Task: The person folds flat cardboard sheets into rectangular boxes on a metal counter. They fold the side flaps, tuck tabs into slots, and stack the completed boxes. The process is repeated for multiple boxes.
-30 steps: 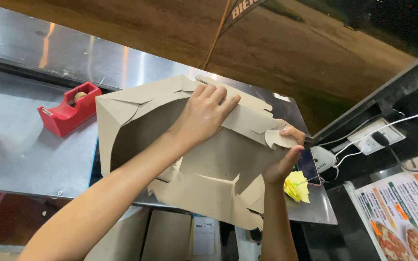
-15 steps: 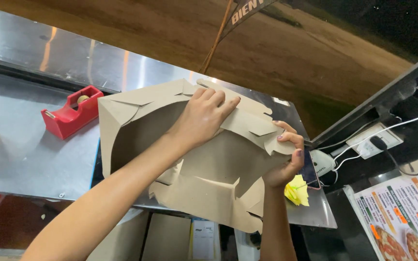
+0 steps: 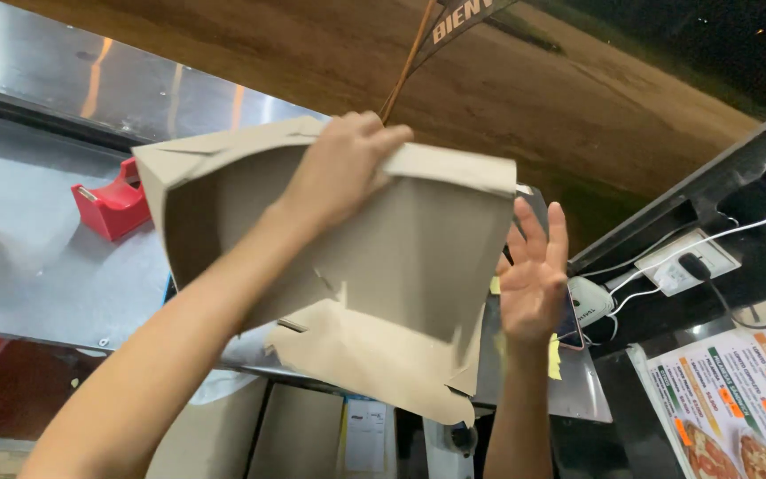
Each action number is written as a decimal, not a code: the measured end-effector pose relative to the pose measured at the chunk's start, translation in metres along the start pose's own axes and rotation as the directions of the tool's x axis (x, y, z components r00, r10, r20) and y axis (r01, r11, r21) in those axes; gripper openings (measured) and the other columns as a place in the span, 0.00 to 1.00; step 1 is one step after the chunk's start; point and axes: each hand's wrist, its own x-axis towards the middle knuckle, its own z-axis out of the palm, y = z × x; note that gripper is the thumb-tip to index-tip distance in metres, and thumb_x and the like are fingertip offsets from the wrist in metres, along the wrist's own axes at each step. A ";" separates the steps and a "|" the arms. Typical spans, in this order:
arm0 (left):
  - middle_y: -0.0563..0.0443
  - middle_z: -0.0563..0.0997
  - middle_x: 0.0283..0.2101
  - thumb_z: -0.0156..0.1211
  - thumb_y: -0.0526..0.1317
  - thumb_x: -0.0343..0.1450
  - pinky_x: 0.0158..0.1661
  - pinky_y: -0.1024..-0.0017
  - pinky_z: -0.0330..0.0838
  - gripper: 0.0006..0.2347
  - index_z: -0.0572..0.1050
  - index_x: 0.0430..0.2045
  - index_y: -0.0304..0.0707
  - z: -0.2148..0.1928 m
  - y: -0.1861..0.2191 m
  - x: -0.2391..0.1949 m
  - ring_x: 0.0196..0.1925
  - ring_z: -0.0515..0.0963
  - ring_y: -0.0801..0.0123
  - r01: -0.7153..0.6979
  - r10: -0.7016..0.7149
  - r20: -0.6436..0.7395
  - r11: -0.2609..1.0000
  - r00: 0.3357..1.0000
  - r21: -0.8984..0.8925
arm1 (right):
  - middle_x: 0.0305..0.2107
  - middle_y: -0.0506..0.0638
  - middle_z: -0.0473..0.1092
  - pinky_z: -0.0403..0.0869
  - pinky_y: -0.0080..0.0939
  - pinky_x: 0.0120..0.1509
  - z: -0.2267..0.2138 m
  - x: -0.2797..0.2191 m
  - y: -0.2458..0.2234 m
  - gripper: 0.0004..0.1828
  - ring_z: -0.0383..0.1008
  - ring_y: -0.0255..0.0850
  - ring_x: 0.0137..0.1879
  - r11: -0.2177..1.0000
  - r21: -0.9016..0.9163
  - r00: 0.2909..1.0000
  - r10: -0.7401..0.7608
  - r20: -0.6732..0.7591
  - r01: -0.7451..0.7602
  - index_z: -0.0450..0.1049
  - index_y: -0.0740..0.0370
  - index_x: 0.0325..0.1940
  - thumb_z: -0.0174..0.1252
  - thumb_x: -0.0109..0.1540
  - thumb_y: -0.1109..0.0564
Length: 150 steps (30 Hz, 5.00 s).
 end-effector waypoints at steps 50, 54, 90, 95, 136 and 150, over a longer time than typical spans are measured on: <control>0.37 0.75 0.58 0.35 0.53 0.80 0.59 0.51 0.67 0.19 0.74 0.48 0.42 0.029 0.067 -0.083 0.60 0.76 0.45 0.189 -0.332 -0.032 0.610 0.943 -0.770 | 0.30 0.51 0.63 0.70 0.46 0.43 0.038 0.043 0.058 0.32 0.68 0.49 0.38 0.224 -0.726 0.757 -0.108 0.645 0.651 0.75 0.62 0.50 0.63 0.42 0.51; 0.35 0.75 0.58 0.33 0.56 0.80 0.59 0.54 0.67 0.21 0.72 0.43 0.41 0.023 0.067 -0.083 0.59 0.77 0.50 0.209 -0.388 -0.013 0.525 0.922 -0.825 | 0.29 0.51 0.63 0.70 0.45 0.45 0.046 0.046 0.048 0.28 0.69 0.50 0.37 0.334 -0.716 0.770 -0.048 0.636 0.613 0.75 0.61 0.50 0.58 0.46 0.55; 0.39 0.79 0.44 0.72 0.49 0.63 0.44 0.58 0.71 0.38 0.63 0.69 0.42 -0.004 0.112 -0.045 0.43 0.82 0.46 0.173 -0.151 0.402 0.985 0.903 -0.018 | 0.37 0.50 0.69 0.73 0.45 0.51 0.010 0.016 0.021 0.36 0.75 0.48 0.50 -0.167 -0.930 0.881 0.410 0.236 0.327 0.69 0.59 0.56 0.71 0.46 0.50; 0.38 0.76 0.49 0.71 0.42 0.61 0.44 0.60 0.72 0.30 0.72 0.61 0.45 0.001 0.107 -0.063 0.43 0.82 0.50 0.063 -0.074 0.314 0.997 0.946 0.044 | 0.42 0.55 0.71 0.73 0.47 0.56 0.013 0.020 0.002 0.38 0.75 0.53 0.52 0.055 -0.954 0.847 0.448 0.287 0.294 0.69 0.59 0.64 0.62 0.48 0.54; 0.36 0.77 0.35 0.47 0.38 0.79 0.43 0.54 0.71 0.11 0.74 0.32 0.28 0.008 0.142 -0.183 0.38 0.78 0.47 -0.370 0.394 0.095 0.907 0.914 -0.200 | 0.57 0.54 0.73 0.65 0.47 0.63 -0.001 0.065 -0.055 0.35 0.71 0.53 0.62 0.267 -0.935 0.847 0.528 -0.060 -0.233 0.70 0.46 0.69 0.45 0.56 0.56; 0.47 0.80 0.48 0.52 0.34 0.68 0.57 0.48 0.72 0.20 0.69 0.55 0.57 0.073 -0.013 -0.146 0.57 0.78 0.46 0.684 -0.590 0.375 0.701 0.715 -0.202 | 0.27 0.52 0.75 0.76 0.41 0.30 -0.046 -0.038 0.084 0.14 0.76 0.41 0.29 0.714 -0.548 0.799 0.587 0.130 -0.436 0.80 0.65 0.45 0.68 0.62 0.52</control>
